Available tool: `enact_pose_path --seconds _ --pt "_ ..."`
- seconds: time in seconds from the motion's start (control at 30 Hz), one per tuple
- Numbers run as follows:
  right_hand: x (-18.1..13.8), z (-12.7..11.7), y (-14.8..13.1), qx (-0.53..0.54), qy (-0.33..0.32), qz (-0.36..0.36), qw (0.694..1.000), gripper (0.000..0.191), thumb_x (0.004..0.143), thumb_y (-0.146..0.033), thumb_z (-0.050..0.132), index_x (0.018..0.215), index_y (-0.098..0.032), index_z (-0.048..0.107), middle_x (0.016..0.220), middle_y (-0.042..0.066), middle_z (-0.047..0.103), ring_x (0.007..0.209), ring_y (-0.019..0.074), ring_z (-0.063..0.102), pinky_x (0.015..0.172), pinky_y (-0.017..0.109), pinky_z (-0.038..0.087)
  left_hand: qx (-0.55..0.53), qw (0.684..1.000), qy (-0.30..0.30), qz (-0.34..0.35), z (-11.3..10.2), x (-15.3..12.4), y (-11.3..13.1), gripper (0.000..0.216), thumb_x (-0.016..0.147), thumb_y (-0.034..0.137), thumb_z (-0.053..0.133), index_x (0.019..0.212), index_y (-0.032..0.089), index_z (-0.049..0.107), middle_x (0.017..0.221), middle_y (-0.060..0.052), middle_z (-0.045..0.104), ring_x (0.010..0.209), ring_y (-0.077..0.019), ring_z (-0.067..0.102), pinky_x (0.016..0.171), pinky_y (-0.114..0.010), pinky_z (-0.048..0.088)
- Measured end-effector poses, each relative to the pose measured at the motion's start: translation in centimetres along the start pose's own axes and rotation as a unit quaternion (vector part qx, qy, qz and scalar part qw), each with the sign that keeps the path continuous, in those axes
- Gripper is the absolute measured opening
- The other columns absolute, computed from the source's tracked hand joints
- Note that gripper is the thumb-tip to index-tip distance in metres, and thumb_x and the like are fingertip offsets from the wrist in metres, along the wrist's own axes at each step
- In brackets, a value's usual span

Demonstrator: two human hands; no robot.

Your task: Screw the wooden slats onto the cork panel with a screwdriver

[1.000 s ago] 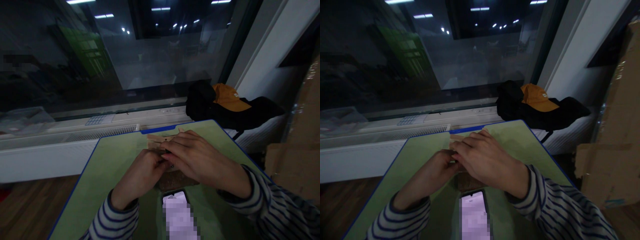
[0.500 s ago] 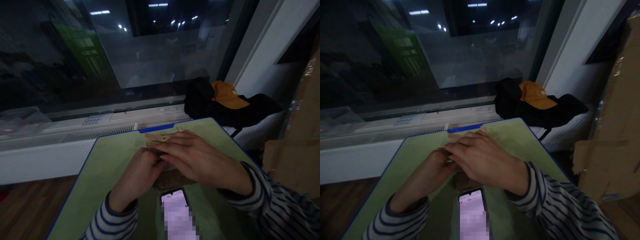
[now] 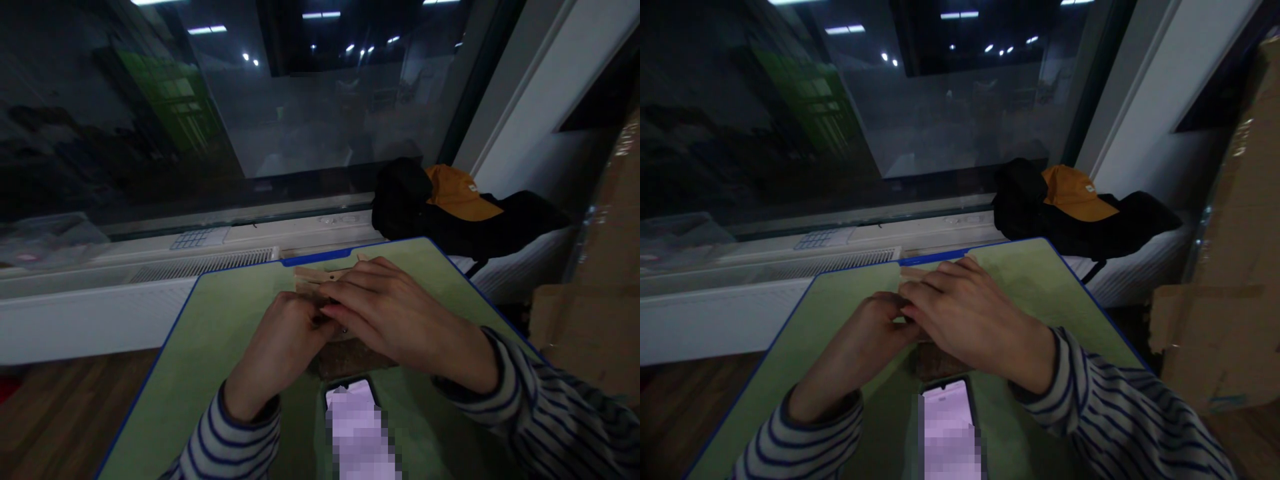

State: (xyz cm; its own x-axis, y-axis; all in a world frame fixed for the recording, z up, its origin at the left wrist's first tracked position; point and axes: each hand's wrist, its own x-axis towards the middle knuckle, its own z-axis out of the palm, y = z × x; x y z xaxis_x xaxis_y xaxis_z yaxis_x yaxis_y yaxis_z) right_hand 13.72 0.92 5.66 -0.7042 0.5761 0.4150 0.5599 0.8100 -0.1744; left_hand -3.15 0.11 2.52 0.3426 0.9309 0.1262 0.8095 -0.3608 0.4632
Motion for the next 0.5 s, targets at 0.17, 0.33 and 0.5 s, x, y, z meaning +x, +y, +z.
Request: enact_pose_path --seconds 0.17,0.33,0.5 --pt "-0.17 -0.13 0.21 0.053 -0.011 -0.019 0.998 0.033 0.093 -0.025 0.042 0.123 -0.015 0.051 0.120 0.008 0.060 0.107 0.0187 0.054 0.096 0.039 0.036 -0.044 0.999 -0.005 0.020 -0.21 -0.08 -0.19 0.020 0.080 0.016 0.053 0.067 0.017 0.068 0.070 -0.003 0.071 0.062 -0.0157 0.063 0.057 -0.025 0.043" --pt "-0.11 0.12 0.44 0.053 -0.012 -0.032 0.998 0.029 0.092 -0.022 0.042 0.116 -0.012 0.055 0.112 0.009 0.063 0.102 0.0197 0.056 0.095 0.040 0.036 -0.104 0.993 -0.030 0.038 -0.12 -0.06 -0.56 0.020 0.081 0.015 0.054 0.069 0.019 0.069 0.073 -0.001 0.072 0.062 -0.0136 0.062 0.059 -0.023 0.042" --pt "0.12 0.34 0.34 0.032 -0.006 -0.018 0.999 0.027 0.093 -0.025 0.043 0.111 -0.014 0.058 0.105 0.008 0.065 0.096 0.0196 0.056 0.092 0.040 0.036 -0.147 0.985 -0.079 0.032 0.00 -0.06 -0.72 0.023 0.084 0.015 0.050 0.070 0.018 0.068 0.073 0.000 0.071 0.065 -0.0133 0.063 0.060 -0.023 0.043"
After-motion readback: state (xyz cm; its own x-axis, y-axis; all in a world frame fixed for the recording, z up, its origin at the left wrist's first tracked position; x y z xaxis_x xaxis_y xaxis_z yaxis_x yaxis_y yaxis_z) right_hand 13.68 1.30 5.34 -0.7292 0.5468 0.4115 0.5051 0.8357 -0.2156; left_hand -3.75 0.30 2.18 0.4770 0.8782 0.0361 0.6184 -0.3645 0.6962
